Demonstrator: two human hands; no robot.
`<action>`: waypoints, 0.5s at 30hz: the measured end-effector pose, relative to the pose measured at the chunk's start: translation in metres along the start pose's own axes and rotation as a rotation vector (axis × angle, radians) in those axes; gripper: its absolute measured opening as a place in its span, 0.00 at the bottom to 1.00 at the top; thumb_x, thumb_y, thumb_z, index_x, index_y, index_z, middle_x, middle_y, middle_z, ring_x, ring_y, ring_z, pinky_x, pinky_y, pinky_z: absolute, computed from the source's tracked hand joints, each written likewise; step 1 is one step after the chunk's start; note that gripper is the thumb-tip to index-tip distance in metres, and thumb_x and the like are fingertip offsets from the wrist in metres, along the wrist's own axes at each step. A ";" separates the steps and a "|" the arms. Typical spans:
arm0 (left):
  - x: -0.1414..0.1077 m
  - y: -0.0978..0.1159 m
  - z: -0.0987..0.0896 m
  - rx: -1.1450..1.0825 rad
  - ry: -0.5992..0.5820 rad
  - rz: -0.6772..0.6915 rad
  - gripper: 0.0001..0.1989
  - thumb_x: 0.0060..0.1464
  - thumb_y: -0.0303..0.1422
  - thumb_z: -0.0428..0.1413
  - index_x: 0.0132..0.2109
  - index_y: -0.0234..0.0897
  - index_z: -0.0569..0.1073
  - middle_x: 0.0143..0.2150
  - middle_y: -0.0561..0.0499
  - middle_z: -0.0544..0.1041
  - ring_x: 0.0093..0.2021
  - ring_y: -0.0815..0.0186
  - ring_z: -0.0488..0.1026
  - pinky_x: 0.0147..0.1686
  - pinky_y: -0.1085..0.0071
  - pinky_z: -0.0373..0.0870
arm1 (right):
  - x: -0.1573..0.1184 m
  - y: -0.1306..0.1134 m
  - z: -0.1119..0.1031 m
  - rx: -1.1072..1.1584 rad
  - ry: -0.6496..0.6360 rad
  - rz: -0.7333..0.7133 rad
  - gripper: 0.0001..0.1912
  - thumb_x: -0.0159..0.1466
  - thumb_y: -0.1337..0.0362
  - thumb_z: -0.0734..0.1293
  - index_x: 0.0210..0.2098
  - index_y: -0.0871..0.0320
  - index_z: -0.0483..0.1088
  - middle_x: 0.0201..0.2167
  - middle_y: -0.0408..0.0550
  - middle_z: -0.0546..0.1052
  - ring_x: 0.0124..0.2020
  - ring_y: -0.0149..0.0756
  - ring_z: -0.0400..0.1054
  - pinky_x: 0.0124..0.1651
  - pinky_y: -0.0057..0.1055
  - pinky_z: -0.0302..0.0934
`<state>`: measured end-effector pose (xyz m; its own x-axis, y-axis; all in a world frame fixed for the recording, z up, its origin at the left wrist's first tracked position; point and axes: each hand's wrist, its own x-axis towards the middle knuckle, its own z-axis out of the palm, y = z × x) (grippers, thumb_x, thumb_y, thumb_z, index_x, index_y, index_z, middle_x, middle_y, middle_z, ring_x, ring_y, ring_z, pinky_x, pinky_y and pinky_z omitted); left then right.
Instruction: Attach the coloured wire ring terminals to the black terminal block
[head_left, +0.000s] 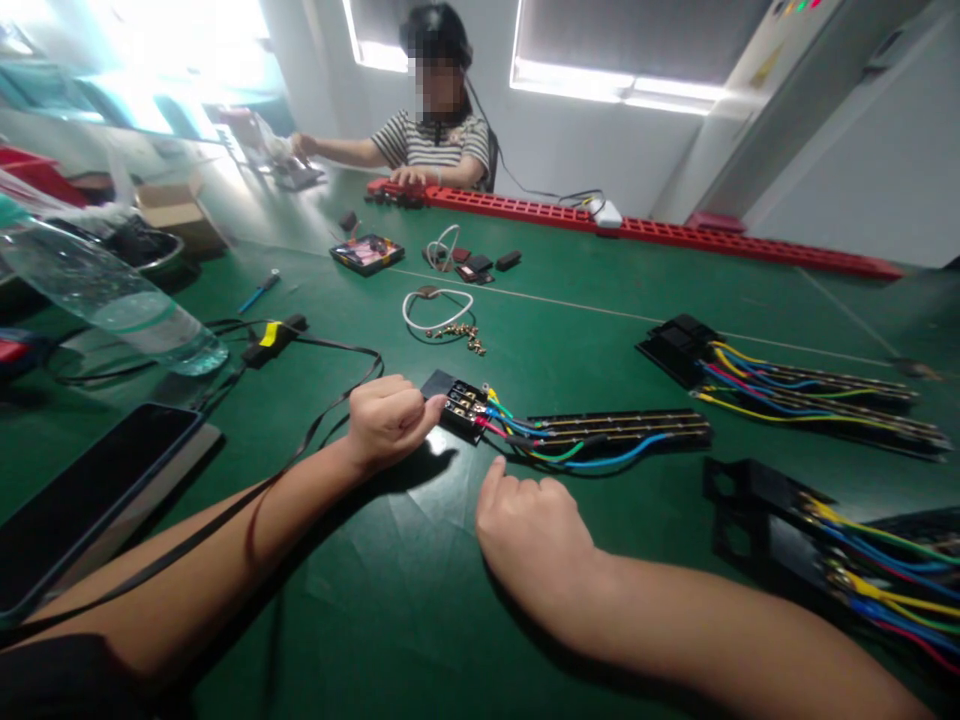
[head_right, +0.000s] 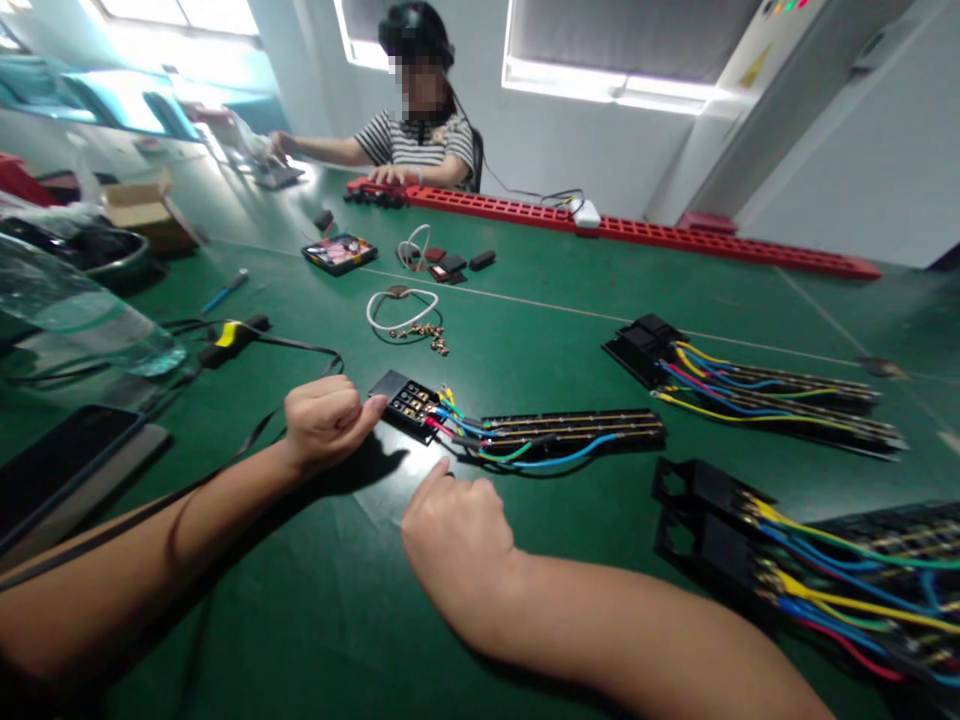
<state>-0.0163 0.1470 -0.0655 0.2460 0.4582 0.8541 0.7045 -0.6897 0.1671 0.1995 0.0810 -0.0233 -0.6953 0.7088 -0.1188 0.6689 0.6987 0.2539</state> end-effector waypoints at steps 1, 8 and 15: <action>-0.001 -0.001 0.001 -0.008 -0.001 -0.008 0.25 0.56 0.26 0.60 0.20 0.38 0.52 0.17 0.59 0.53 0.18 0.73 0.50 0.20 0.70 0.47 | 0.000 0.001 -0.001 0.006 -0.020 0.022 0.24 0.65 0.79 0.58 0.59 0.77 0.68 0.26 0.58 0.77 0.24 0.39 0.74 0.25 0.30 0.65; -0.001 -0.008 0.007 0.033 -0.123 0.015 0.09 0.55 0.37 0.63 0.35 0.37 0.74 0.31 0.50 0.77 0.32 0.66 0.72 0.36 0.67 0.69 | 0.004 0.007 -0.001 0.067 -0.155 0.144 0.28 0.64 0.81 0.57 0.64 0.77 0.63 0.27 0.63 0.78 0.25 0.42 0.77 0.27 0.31 0.69; -0.005 -0.011 0.013 0.096 -0.373 0.113 0.19 0.54 0.43 0.64 0.53 0.48 0.78 0.60 0.45 0.74 0.61 0.48 0.68 0.58 0.49 0.65 | 0.007 0.007 0.000 0.115 -0.199 0.178 0.29 0.64 0.81 0.57 0.65 0.77 0.62 0.28 0.66 0.79 0.27 0.44 0.78 0.29 0.32 0.71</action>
<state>-0.0166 0.1597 -0.0775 0.5383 0.5667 0.6238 0.7135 -0.7004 0.0205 0.1993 0.0914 -0.0225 -0.5070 0.8182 -0.2711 0.8089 0.5603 0.1780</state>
